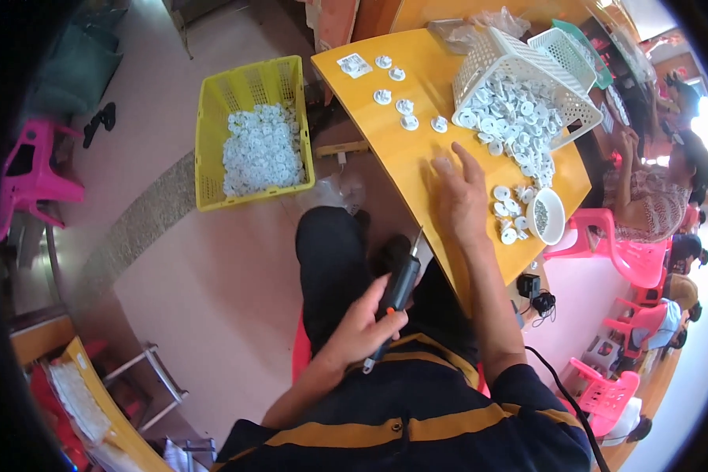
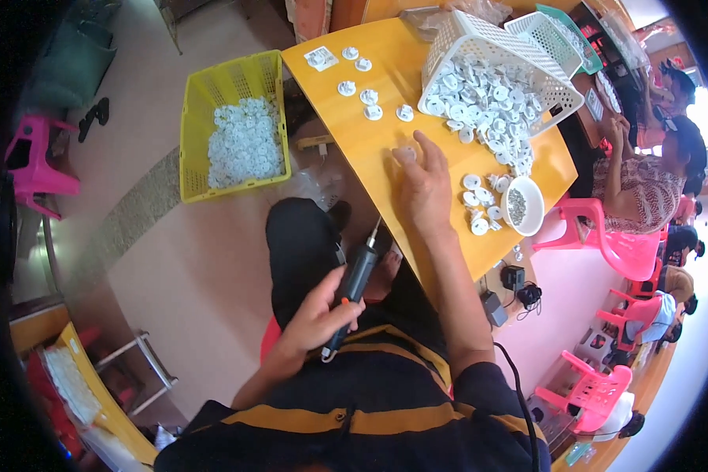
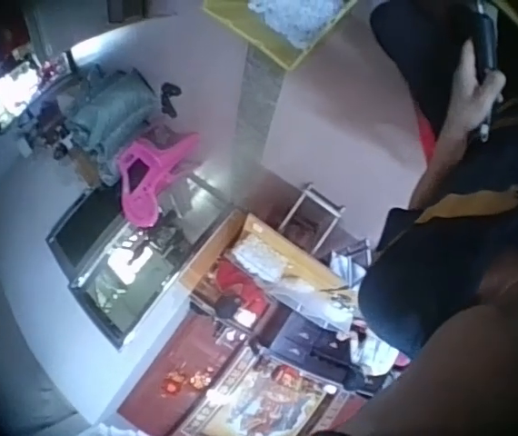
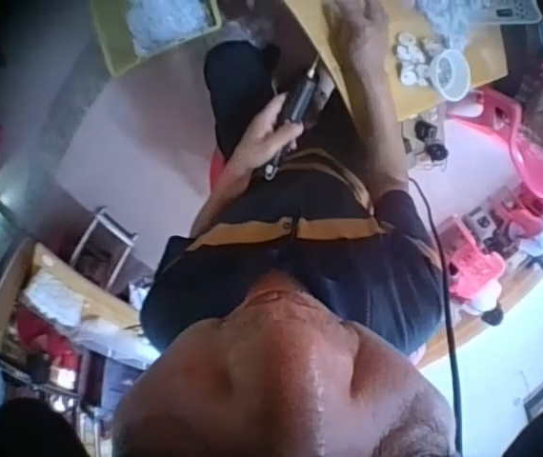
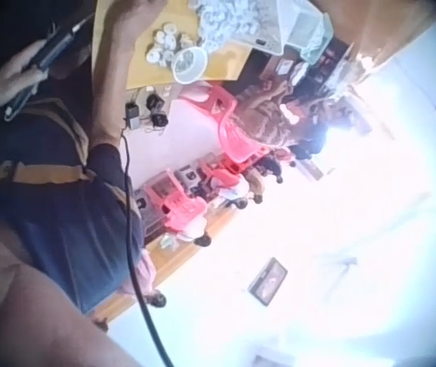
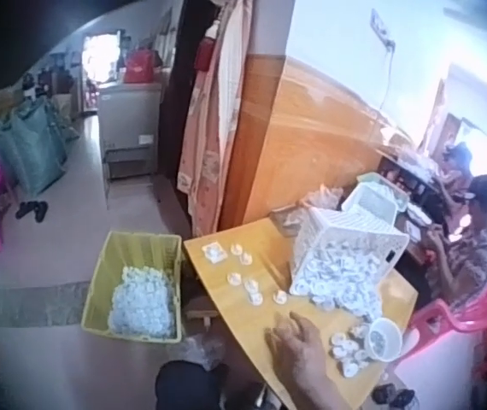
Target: The person assembles plastic components by taking screws from a bowl, inserting them into the plastic pieces, fastening them with an electric screwdriver, and placing the assembled parts on the table.
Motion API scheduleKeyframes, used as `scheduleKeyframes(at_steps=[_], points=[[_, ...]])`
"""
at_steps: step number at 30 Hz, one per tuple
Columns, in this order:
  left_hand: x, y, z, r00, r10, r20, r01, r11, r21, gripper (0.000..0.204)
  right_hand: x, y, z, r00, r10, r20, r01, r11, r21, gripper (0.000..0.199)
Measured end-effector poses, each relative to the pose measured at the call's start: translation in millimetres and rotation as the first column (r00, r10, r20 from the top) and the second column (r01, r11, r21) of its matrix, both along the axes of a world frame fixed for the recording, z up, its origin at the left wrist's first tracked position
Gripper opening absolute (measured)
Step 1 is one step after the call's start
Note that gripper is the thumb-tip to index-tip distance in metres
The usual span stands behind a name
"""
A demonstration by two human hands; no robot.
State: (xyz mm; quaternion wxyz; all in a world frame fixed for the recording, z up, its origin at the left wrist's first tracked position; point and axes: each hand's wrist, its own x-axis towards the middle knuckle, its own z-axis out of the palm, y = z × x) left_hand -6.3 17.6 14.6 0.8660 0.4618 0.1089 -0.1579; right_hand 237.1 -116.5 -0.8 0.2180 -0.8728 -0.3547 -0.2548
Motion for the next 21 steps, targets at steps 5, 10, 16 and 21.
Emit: scheduleKeyframes(at_steps=[5, 10, 16, 21], points=[[-6.9, 4.9, 8.8, 1.0, 0.012, -0.01, -0.012, 0.999, 0.046, 0.066, 2.9, 0.1, 9.2, 0.945, -0.027, -0.326, 0.064, 0.993, 0.104, 0.007], [2.5, 12.8, 8.6, 0.996, -0.064, -0.055, 0.069, 0.994, 0.085, 0.064, 28.6, 1.7, 8.7, 0.933, 0.042, -0.357, -0.048, 0.999, -0.008, 0.023], [-0.1, 2.3, 2.6, 0.999, -0.052, -0.008, 0.052, 0.998, 0.027, 0.055, -14.1, -6.3, 30.4, 0.946, 0.098, -0.308, -0.049, 0.986, 0.161, 0.041], [0.2, -10.0, -14.6, 0.998, -0.055, 0.032, 0.053, 0.997, 0.061, 0.046, -98.8, -16.5, 149.7, 0.814, 0.478, -0.33, -0.345, 0.855, 0.387, 0.027]])
